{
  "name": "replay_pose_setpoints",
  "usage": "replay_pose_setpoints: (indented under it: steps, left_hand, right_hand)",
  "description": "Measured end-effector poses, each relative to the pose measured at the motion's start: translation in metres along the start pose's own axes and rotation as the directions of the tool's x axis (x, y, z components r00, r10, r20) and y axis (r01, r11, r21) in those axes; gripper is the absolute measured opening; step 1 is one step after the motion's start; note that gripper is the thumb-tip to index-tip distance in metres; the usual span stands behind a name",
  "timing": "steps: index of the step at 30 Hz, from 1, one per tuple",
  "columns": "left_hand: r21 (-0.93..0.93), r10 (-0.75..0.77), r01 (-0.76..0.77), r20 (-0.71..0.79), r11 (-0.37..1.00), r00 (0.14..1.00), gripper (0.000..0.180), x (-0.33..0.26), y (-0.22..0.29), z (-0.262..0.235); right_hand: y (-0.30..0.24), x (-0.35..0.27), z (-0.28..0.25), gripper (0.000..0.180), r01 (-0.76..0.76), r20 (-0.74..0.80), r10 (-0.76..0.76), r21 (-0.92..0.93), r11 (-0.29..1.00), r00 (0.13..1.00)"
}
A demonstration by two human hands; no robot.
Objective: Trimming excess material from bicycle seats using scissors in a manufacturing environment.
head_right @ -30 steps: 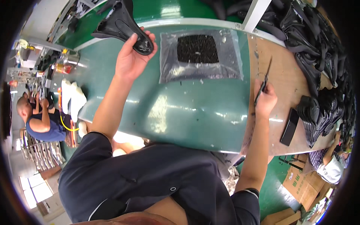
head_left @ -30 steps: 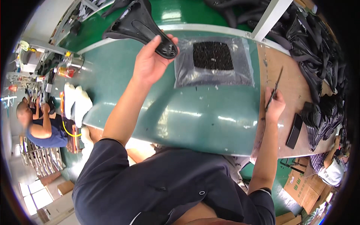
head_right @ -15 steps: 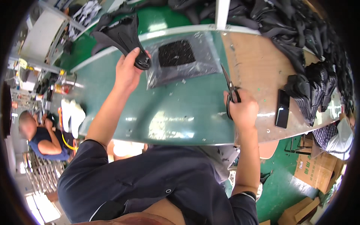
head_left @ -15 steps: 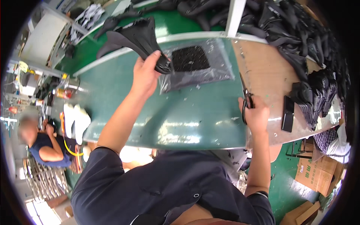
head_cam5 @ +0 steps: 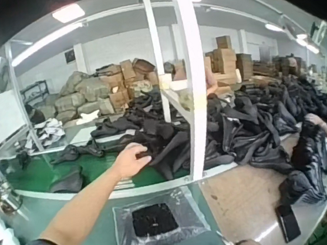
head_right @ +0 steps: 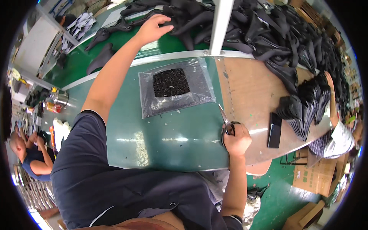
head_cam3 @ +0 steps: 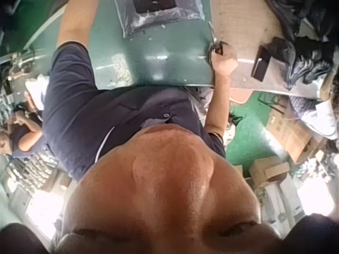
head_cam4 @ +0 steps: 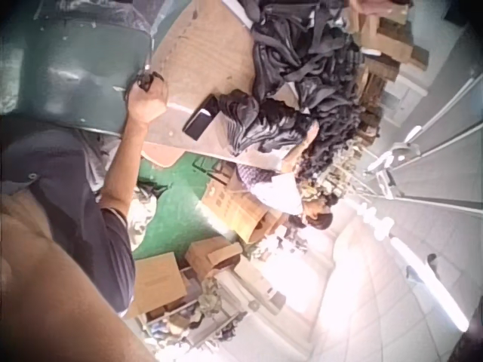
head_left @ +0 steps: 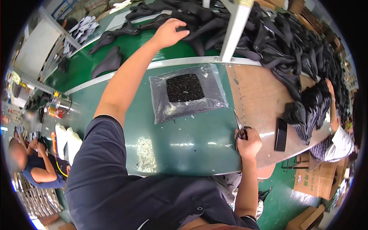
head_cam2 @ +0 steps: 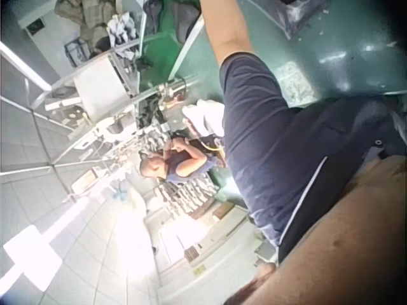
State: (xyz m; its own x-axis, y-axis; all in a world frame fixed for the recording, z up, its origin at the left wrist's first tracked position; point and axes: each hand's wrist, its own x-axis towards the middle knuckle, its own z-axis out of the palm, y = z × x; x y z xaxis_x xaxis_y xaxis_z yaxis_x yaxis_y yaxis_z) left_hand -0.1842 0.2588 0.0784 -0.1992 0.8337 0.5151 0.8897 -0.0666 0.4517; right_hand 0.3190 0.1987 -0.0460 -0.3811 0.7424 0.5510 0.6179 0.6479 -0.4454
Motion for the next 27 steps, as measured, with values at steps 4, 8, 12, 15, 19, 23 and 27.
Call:
replay_pose_setpoints:
  steps: [4,8,12,15,19,23,27]
  left_hand:
    - [0.282,-0.008,0.025,-0.062,0.959,0.998,0.040,-0.059,-0.073,-0.031]
    - [0.471,-0.272,0.286,-0.099,0.834,0.957,0.036,-0.124,-0.147,-0.089]
    - [0.536,-0.226,0.293,-0.189,0.791,0.956,0.033,-0.148,-0.201,-0.111]
    - [0.355,-0.220,0.272,-0.180,0.895,0.959,0.030,-0.113,-0.205,-0.091]
    - [0.516,-0.049,0.169,-0.237,0.840,0.970,0.036,-0.052,-0.256,-0.051]
    - [0.608,-0.445,0.427,-0.131,0.670,0.886,0.033,-0.008,-0.251,-0.024]
    - [0.235,-0.318,0.330,-0.089,0.914,0.944,0.042,-0.017,-0.349,-0.010]
  right_hand:
    - [-0.001,0.001,0.004,0.026,-0.012,0.048,0.014,-0.041,0.999,0.999]
    - [-0.002,0.003,0.002,0.029,0.022,0.090,-0.015,-0.071,0.997,0.996]
    - [-0.004,0.003,0.006,0.029,-0.016,0.142,0.026,-0.075,0.997,0.990]
    - [-0.010,0.008,0.007,0.030,-0.004,0.127,0.012,-0.065,0.998,0.992]
    - [-0.006,0.004,0.009,0.035,-0.020,0.173,0.035,-0.092,0.996,0.984]
    - [-0.002,0.002,0.008,0.040,-0.030,0.177,0.052,-0.127,0.991,0.983]
    - [-0.003,0.008,0.010,0.041,-0.002,0.201,0.030,-0.138,0.990,0.979]
